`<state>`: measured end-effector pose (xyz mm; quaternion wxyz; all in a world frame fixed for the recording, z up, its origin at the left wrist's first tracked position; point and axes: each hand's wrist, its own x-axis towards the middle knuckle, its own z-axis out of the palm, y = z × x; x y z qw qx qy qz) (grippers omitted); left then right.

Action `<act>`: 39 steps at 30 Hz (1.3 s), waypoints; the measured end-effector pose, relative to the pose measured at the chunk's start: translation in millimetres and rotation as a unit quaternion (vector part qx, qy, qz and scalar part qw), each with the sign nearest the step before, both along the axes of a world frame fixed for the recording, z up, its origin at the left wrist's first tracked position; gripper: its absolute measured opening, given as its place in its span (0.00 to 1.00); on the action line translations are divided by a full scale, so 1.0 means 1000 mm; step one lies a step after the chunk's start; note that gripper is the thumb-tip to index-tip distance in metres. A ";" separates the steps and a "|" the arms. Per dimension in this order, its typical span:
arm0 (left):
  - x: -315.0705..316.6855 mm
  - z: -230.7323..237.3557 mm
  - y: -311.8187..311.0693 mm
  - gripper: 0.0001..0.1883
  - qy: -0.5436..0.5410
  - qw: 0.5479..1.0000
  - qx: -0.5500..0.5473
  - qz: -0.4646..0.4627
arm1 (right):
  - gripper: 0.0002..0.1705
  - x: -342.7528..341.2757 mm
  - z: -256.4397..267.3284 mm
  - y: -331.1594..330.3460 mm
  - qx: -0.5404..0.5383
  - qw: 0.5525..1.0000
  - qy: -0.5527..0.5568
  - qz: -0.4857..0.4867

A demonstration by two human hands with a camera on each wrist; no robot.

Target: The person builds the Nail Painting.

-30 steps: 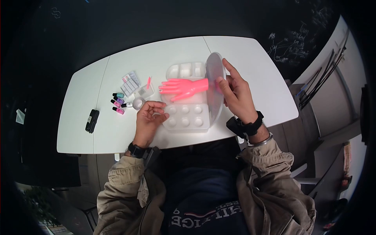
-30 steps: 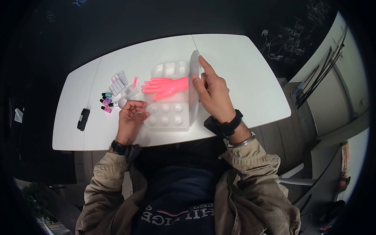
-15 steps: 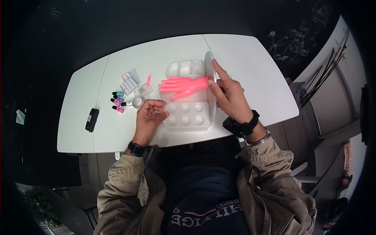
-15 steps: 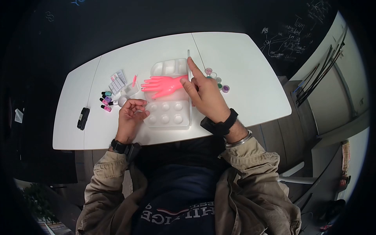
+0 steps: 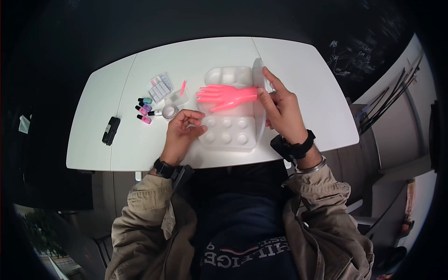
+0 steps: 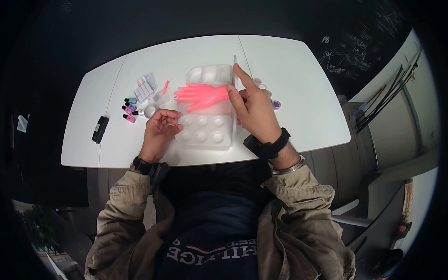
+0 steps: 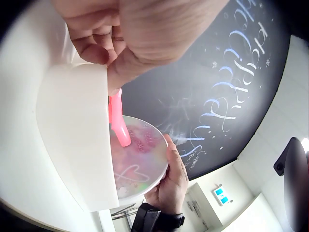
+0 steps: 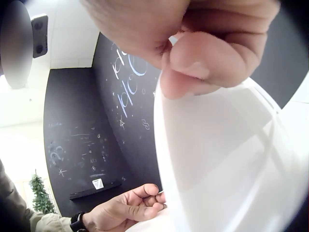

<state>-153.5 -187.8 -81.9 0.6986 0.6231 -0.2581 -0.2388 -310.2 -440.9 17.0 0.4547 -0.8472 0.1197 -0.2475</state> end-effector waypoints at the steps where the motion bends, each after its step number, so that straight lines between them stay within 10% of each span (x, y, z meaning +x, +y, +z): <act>1: 0.000 0.000 0.000 0.21 0.003 1.000 -0.001 0.000 | 0.35 0.000 0.000 0.000 -0.002 1.000 0.002 -0.004; 23: 0.002 -0.004 0.000 0.20 -0.019 1.000 -0.002 -0.010 | 0.32 0.010 -0.013 0.007 -0.010 0.999 -0.024 -0.042; 39: 0.009 -0.011 0.004 0.10 -0.034 0.998 -0.049 0.013 | 0.31 -0.002 0.003 -0.020 -0.223 0.974 -0.012 -0.032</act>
